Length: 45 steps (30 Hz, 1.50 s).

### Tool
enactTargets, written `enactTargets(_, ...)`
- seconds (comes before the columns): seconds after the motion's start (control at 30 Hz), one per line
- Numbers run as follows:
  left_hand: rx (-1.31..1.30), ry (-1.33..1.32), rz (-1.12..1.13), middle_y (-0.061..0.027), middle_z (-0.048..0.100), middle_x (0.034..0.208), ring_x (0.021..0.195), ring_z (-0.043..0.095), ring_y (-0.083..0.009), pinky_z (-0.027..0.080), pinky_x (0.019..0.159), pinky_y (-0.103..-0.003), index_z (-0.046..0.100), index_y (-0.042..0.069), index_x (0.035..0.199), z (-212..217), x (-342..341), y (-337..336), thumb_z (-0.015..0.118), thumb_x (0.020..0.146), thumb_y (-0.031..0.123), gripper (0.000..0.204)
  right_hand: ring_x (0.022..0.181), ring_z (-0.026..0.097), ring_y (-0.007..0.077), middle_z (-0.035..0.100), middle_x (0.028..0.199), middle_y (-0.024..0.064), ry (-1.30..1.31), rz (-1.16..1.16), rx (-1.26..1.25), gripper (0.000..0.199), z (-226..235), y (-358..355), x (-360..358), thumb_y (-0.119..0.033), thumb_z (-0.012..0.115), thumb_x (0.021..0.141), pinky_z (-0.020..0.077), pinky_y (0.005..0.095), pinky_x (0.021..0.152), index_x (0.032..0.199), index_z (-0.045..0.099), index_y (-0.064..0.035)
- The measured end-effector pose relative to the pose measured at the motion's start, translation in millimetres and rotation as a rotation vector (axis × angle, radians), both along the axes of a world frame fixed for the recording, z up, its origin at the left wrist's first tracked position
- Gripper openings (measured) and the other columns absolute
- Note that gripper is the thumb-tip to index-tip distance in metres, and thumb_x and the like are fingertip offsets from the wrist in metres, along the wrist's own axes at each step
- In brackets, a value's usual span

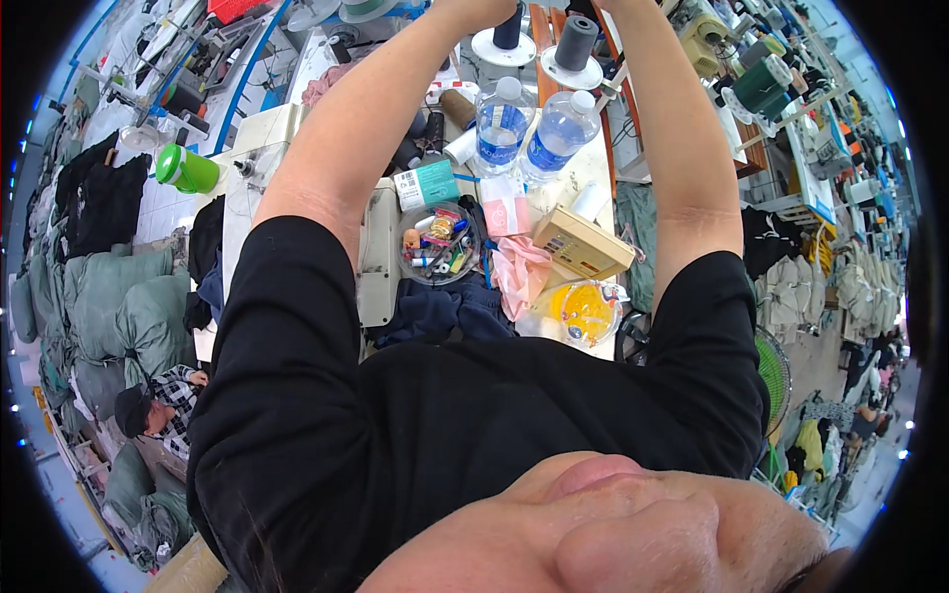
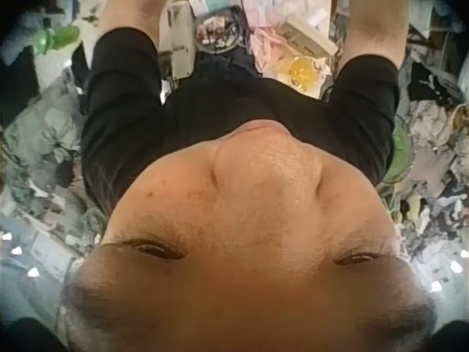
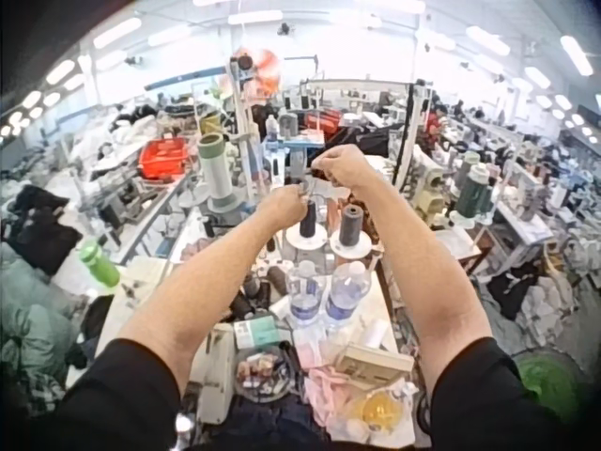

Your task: The person threads a sewing machine by pulling thread from overhead spools, routing it through the machine guides, and trimming excess thread with thread snips.

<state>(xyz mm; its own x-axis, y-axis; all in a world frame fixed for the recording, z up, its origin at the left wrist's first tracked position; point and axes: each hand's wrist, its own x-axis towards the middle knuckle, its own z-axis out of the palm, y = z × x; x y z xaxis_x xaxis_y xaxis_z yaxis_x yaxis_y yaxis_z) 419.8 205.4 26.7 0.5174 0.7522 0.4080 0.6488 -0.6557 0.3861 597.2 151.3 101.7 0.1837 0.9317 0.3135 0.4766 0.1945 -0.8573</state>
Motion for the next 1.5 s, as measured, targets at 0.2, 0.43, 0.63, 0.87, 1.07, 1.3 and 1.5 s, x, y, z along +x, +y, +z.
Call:
enactTargets(0.2, -0.063, -0.115, -0.110, -0.0251, 0.073, 0.106, 0.102, 0.070, -0.0417, 0.055, 0.089, -0.050, 0.074, 0.003, 0.103, 5.8, -12.4, -23.1, 0.061, 0.093, 0.038, 0.039, 0.050, 0.053, 0.0116, 0.061, 0.061, 0.0028, 0.001, 0.005, -0.005, 0.015, 19.0, -16.1, 0.7, -0.015, 0.074, 0.090, 0.0444, 0.0296, 0.049, 0.086, 0.078, -0.0010)
enactTargets(0.43, 0.079, -0.091, -0.169, -0.0248, 0.073, 0.087, 0.085, 0.071, -0.0442, 0.057, 0.077, -0.051, 0.076, 0.002, 0.087, 27.7, -0.7, -58.6, 0.062, 0.091, 0.043, 0.044, 0.051, 0.056, 0.0123, 0.062, 0.062, 0.0036, -0.064, -0.032, 0.002, 0.018, 23.1, -24.4, -5.8, -0.017, 0.075, 0.089, 0.0461, 0.0286, 0.049, 0.086, 0.078, -0.0001)
enactTargets(0.63, 0.157, -0.119, -0.139, -0.0255, 0.072, 0.085, 0.083, 0.071, -0.0434, 0.057, 0.075, -0.052, 0.075, 0.002, 0.084, 31.1, 5.7, -62.2, 0.060, 0.091, 0.043, 0.044, 0.051, 0.056, 0.0129, 0.063, 0.063, 0.0042, -0.093, -0.043, 0.011, 0.019, 23.8, -25.2, -6.4, -0.018, 0.075, 0.089, 0.0467, 0.0289, 0.050, 0.086, 0.078, 0.0001)
enactTargets(0.87, 0.139, -0.027, -0.069, -0.0248, 0.072, 0.083, 0.082, 0.071, -0.0430, 0.058, 0.074, -0.051, 0.074, 0.002, 0.087, 22.8, -8.9, -62.6, 0.062, 0.089, 0.041, 0.041, 0.050, 0.054, 0.0131, 0.061, 0.061, 0.0043, -0.052, -0.046, -0.037, 0.019, 28.9, -31.1, 1.8, -0.018, 0.075, 0.090, 0.0441, 0.0301, 0.049, 0.083, 0.077, 0.0003)
enactTargets(1.07, 0.250, -0.199, 0.020, -0.0238, 0.073, 0.084, 0.083, 0.072, -0.0424, 0.058, 0.075, -0.051, 0.074, 0.004, 0.088, 25.4, -14.3, -56.4, 0.065, 0.088, 0.038, 0.035, 0.051, 0.054, 0.0128, 0.060, 0.060, 0.0038, -0.064, -0.050, -0.032, 0.018, 28.2, -29.4, -1.0, -0.017, 0.075, 0.090, 0.0441, 0.0300, 0.049, 0.083, 0.077, -0.0004)
enactTargets(1.3, 0.309, -0.075, 0.076, -0.0220, 0.073, 0.083, 0.082, 0.073, -0.0403, 0.059, 0.075, -0.051, 0.072, 0.003, 0.087, 34.7, -7.1, -57.9, 0.066, 0.088, 0.038, 0.035, 0.051, 0.055, 0.0120, 0.062, 0.063, 0.0031, -0.079, -0.039, -0.021, 0.018, 24.5, -27.5, -1.2, -0.018, 0.076, 0.090, 0.0458, 0.0282, 0.049, 0.083, 0.077, -0.0012)
enactTargets(1.5, 0.372, -0.100, 0.055, -0.0215, 0.073, 0.083, 0.080, 0.072, -0.0402, 0.058, 0.073, -0.051, 0.071, 0.004, 0.088, 31.7, -9.7, -50.2, 0.066, 0.088, 0.038, 0.035, 0.050, 0.055, 0.0122, 0.062, 0.062, 0.0035, -0.093, -0.051, -0.016, 0.017, 24.2, -25.1, 1.8, -0.017, 0.076, 0.090, 0.0456, 0.0286, 0.048, 0.084, 0.078, -0.0003)
